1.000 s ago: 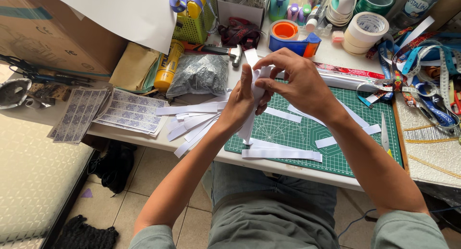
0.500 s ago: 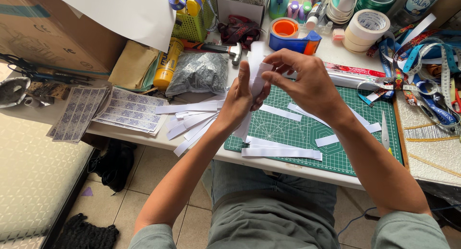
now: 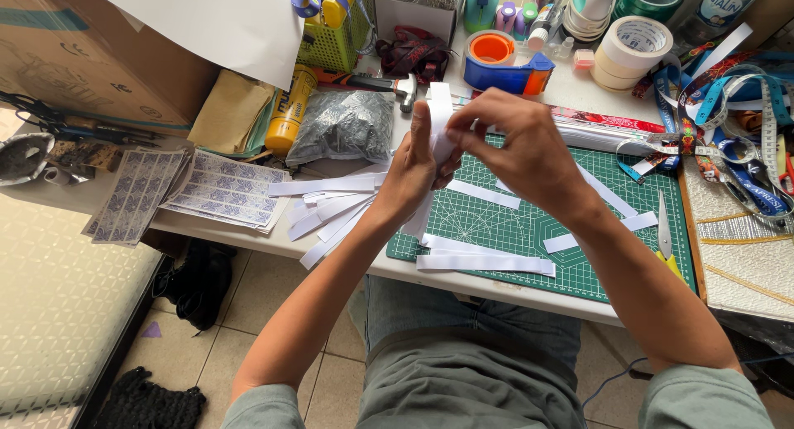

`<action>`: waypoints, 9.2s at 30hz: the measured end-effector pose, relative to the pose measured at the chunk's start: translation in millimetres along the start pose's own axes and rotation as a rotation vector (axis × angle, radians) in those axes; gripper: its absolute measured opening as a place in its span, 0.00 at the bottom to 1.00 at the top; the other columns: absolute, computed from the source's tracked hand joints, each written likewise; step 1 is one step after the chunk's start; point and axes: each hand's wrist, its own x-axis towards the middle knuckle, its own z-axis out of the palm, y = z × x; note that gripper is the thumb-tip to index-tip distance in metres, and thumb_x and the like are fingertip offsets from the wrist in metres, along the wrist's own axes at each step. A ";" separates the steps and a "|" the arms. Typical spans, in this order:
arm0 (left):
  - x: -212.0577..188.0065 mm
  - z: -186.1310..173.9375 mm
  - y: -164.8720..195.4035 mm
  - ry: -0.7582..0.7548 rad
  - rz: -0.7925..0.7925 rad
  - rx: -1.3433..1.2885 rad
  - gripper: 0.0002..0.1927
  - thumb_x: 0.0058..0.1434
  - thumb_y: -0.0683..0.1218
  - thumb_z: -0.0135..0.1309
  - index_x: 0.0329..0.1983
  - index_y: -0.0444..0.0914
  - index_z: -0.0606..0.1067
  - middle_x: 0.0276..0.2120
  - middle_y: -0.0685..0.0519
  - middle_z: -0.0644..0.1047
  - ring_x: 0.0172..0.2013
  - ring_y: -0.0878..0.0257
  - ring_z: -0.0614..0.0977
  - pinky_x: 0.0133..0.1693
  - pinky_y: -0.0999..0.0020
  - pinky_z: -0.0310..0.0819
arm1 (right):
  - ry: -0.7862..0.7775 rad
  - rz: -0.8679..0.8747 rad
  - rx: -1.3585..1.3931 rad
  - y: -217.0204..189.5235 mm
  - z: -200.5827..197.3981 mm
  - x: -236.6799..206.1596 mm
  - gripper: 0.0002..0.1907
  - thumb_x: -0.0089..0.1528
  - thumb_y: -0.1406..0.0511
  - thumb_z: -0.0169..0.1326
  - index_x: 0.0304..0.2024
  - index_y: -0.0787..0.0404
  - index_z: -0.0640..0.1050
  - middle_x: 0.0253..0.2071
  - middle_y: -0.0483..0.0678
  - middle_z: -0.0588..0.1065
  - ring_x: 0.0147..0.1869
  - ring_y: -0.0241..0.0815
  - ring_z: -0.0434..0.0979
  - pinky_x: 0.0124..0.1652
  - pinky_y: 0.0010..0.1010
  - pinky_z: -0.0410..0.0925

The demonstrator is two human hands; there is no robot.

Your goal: The person cuts a white ribbon into shorter strips with yellow-handled scissors on a green cutting mat, adding the cut pieces to a pile. They then lay a ribbon strip flat and press a printed sticker sheet onto it, smoothing it with their hands.

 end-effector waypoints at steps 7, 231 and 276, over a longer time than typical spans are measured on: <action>-6.4 0.2 4.0 -0.025 0.046 0.056 0.43 0.64 0.81 0.22 0.29 0.41 0.67 0.19 0.60 0.63 0.19 0.72 0.63 0.21 0.73 0.54 | 0.123 0.272 0.245 23.9 1.2 -6.0 0.12 0.68 0.60 0.55 0.44 0.63 0.80 0.36 0.44 0.79 0.37 0.35 0.79 0.36 0.27 0.73; -90.9 -126.5 -17.6 0.283 0.411 1.545 0.27 0.57 0.44 0.66 0.60 0.31 0.75 0.57 0.40 0.76 0.60 0.42 0.73 0.60 0.47 0.64 | -0.404 0.898 -0.399 139.5 -15.6 -134.0 0.24 0.60 0.56 0.61 0.57 0.54 0.79 0.42 0.51 0.85 0.47 0.48 0.85 0.48 0.43 0.74; -111.6 -36.8 -46.3 0.242 0.432 1.068 0.14 0.64 0.42 0.60 0.52 0.38 0.78 0.49 0.48 0.81 0.61 0.48 0.76 0.61 0.53 0.69 | -0.302 0.773 -0.524 202.9 -45.2 -129.1 0.15 0.59 0.58 0.66 0.42 0.62 0.84 0.37 0.57 0.82 0.40 0.54 0.82 0.44 0.45 0.72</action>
